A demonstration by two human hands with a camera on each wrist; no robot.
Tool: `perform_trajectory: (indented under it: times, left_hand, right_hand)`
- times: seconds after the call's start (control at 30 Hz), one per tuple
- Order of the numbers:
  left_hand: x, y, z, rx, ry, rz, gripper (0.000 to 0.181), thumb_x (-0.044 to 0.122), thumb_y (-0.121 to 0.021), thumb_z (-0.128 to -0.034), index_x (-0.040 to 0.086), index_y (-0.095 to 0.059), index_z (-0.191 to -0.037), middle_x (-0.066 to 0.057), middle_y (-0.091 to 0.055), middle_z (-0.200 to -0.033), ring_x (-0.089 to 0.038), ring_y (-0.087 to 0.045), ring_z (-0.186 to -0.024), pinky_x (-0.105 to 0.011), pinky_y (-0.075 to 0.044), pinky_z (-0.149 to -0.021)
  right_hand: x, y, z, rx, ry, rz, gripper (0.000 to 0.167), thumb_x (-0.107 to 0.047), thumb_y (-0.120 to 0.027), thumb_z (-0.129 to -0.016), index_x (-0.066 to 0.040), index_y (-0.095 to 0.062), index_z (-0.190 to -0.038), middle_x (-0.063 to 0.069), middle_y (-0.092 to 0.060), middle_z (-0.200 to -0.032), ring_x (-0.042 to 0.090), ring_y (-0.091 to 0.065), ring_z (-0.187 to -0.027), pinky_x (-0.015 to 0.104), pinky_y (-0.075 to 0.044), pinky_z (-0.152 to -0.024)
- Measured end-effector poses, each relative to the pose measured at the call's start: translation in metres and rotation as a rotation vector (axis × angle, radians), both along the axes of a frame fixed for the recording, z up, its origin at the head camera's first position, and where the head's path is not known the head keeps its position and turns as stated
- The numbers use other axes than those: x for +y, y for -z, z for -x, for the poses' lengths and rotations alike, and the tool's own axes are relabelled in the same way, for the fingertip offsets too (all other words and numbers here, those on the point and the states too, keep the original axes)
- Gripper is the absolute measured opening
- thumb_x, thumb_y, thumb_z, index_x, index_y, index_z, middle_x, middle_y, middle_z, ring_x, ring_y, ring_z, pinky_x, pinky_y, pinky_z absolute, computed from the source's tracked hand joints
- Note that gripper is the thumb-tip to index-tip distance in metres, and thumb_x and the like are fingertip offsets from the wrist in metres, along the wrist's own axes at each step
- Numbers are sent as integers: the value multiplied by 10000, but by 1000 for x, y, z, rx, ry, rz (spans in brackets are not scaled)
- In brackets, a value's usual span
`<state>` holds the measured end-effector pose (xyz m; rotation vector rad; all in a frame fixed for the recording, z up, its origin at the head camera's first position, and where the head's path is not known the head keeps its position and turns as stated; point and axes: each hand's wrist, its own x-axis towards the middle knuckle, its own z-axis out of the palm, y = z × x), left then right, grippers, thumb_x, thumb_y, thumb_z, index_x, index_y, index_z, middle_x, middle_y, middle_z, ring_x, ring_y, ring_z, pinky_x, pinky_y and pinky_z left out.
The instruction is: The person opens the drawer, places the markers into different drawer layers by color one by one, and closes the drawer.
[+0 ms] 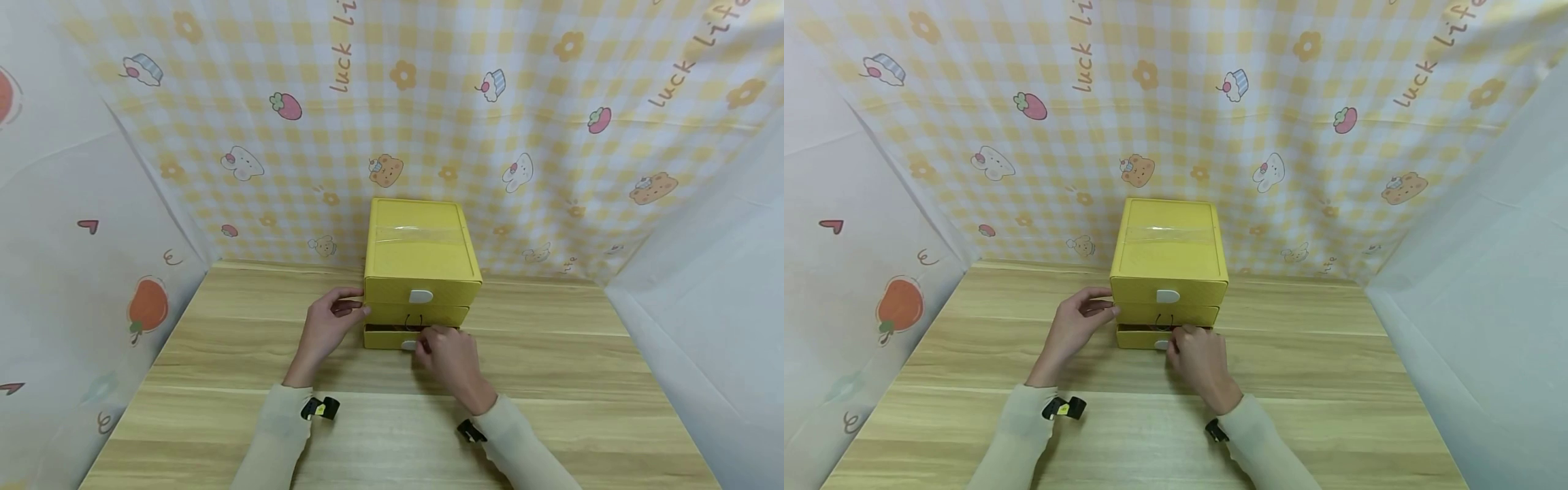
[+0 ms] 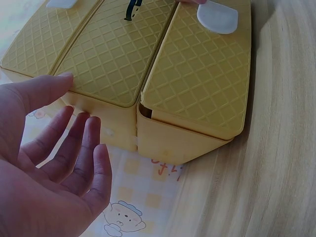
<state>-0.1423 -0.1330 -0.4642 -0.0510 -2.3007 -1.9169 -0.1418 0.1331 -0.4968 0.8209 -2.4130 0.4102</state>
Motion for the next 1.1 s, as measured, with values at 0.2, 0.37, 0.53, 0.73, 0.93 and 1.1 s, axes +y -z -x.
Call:
perform_trajectory:
  times: [0.2,0.37,0.53,0.73,0.93,1.1]
  left_hand:
    - [0,-1,-1,-2,-5,3,363,89,-863,-959,27,-756,-1300,-125,-745,-1318,-319,-740,-1175,-369,-605,-1008]
    - [0,-1,-1,0,-1,2,363,89,-860,-961,30,-755,-1304,-117,-746,-1321,-311,-741,-1177,-343,-607,-994]
    - [0,-2,-1,3,3,8,362,100,-861,-965,32,-755,-1305,-119,-746,-1321,-314,-740,-1178,-354,-609,-995]
    - [0,-1,-1,7,2,13,357,104,-863,-965,34,-758,-1299,-111,-747,-1318,-308,-740,-1174,-352,-605,-999]
    - [0,-1,0,8,2,12,364,98,-862,-963,31,-755,-1304,-115,-743,-1326,-310,-736,-1177,-337,-601,-997]
    - [0,-2,-1,3,1,13,358,98,-860,-966,34,-756,-1302,-111,-741,-1328,-302,-735,-1177,-346,-601,-1005]
  right_hand:
    - [-1,-1,1,6,8,-8,127,-42,-861,-789,-102,-756,-750,-19,-673,-682,122,-556,-485,312,-467,-396]
    - [-1,0,2,18,6,-10,137,-56,-878,-794,-108,-758,-752,-22,-677,-687,138,-580,-491,323,-476,-400]
    - [0,0,2,21,2,-10,144,-56,-884,-789,-112,-756,-753,-26,-675,-690,137,-579,-494,313,-466,-401]
    - [0,1,3,15,6,-14,129,-65,-888,-796,-112,-772,-767,-23,-694,-703,139,-593,-499,313,-471,-406]
    - [0,1,4,20,13,-23,123,-79,-893,-794,-119,-779,-768,-29,-695,-701,139,-591,-493,317,-472,-399]
    - [0,1,4,25,12,-18,124,-87,-888,-802,-130,-779,-765,-42,-683,-694,129,-582,-493,308,-471,-399]
